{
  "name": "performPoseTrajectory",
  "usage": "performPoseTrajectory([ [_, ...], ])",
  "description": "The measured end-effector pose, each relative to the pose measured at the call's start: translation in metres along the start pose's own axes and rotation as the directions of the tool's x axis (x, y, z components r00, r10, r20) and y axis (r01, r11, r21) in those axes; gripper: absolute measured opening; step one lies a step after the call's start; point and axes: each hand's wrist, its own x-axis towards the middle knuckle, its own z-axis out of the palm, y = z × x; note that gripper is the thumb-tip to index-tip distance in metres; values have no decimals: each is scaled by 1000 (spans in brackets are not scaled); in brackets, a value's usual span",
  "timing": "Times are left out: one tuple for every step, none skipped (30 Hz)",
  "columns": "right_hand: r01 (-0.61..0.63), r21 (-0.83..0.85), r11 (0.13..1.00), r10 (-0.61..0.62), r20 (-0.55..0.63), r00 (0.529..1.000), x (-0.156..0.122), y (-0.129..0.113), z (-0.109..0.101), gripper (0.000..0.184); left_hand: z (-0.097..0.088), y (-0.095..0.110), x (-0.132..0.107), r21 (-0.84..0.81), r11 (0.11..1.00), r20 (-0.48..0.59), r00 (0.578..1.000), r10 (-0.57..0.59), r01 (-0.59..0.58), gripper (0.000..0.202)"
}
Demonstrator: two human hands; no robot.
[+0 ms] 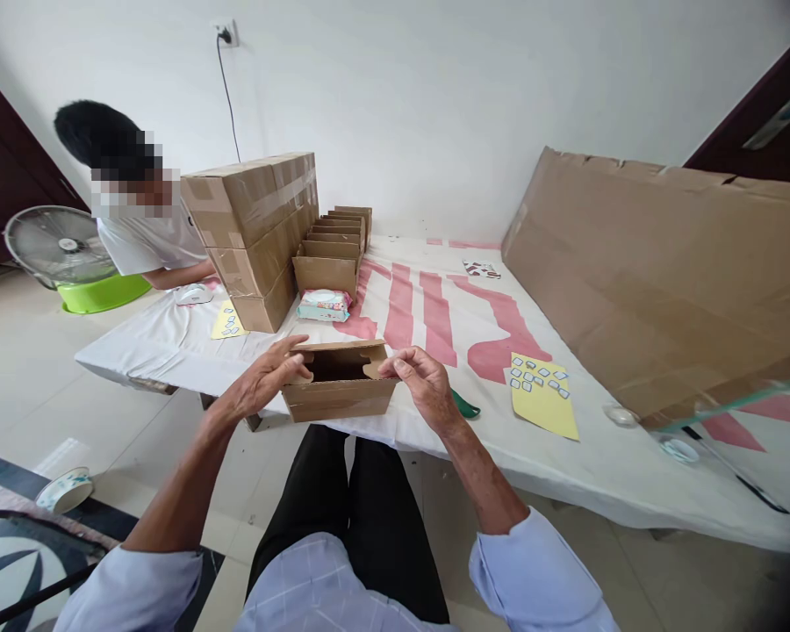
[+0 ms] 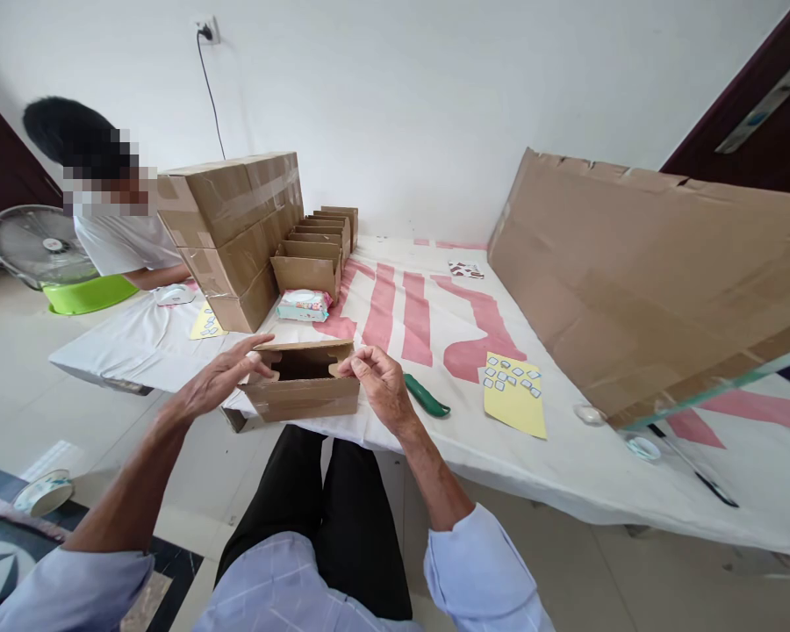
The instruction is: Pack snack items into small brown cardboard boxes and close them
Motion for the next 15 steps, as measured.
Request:
performPoseTrajectory([
  [0, -1, 1000, 0, -4, 1000, 0, 0, 0, 41, -2, -6, 3, -21, 1000, -8, 1000, -17, 17, 62],
  [-1, 1, 1000, 1, -9, 1000, -1, 0, -1, 41, -3, -12, 5, -36, 999, 1, 999, -37, 37, 60],
  [0, 6, 1000, 1, -13, 1000, -2, 0, -1, 41, -4, -17, 7, -49, 997, 19, 998, -62, 63, 58],
  [0, 12, 1000, 0, -17, 1000, -3, 0, -2, 41, -3, -20, 9, -65, 993, 40, 995, -91, 93, 59],
  [0, 16, 1000, 0, -19, 1000, -4, 0, -2, 41, -3, -23, 10, -87, 989, 60, 991, -119, 124, 63],
  [2, 16, 1000, -1, -20, 1000, -6, -1, -2, 40, -2, -25, 11, -108, 983, 76, 987, -139, 147, 67],
  [5, 7, 1000, -5, -20, 1000, -8, -2, -2, 38, -2, -27, 11, -126, 980, 84, 986, -146, 156, 71],
  [10, -12, 1000, -11, -20, 1000, -11, -3, -2, 37, -2, -30, 12, -140, 978, 88, 986, -141, 152, 75],
  [17, -37, 999, -18, -18, 1000, -14, -5, -1, 35, -2, -32, 13, -153, 978, 90, 987, -131, 144, 78],
  [26, -63, 998, -27, -15, 1000, -17, -6, -1, 33, -3, -34, 13, -168, 976, 94, 988, -124, 138, 80],
  [35, -88, 996, -36, -11, 999, -20, -7, 0, 32, -3, -37, 14, -181, 974, 98, 988, -121, 137, 84],
  [44, -109, 993, -45, -6, 999, -24, -7, 1, 31, -3, -40, 14, -188, 972, 104, 987, -121, 139, 88],
  [51, -127, 991, -52, 0, 999, -28, -7, 2, 30, -2, -42, 14, -189, 972, 109, 987, -119, 138, 94],
  [56, -142, 988, -56, 7, 998, -31, -6, 3, 30, -1, -45, 14, -185, 974, 111, 988, -112, 131, 101],
  [59, -158, 986, -57, 16, 998, -35, -4, 4, 30, 2, -48, 13, -177, 977, 111, 989, -100, 119, 109],
])
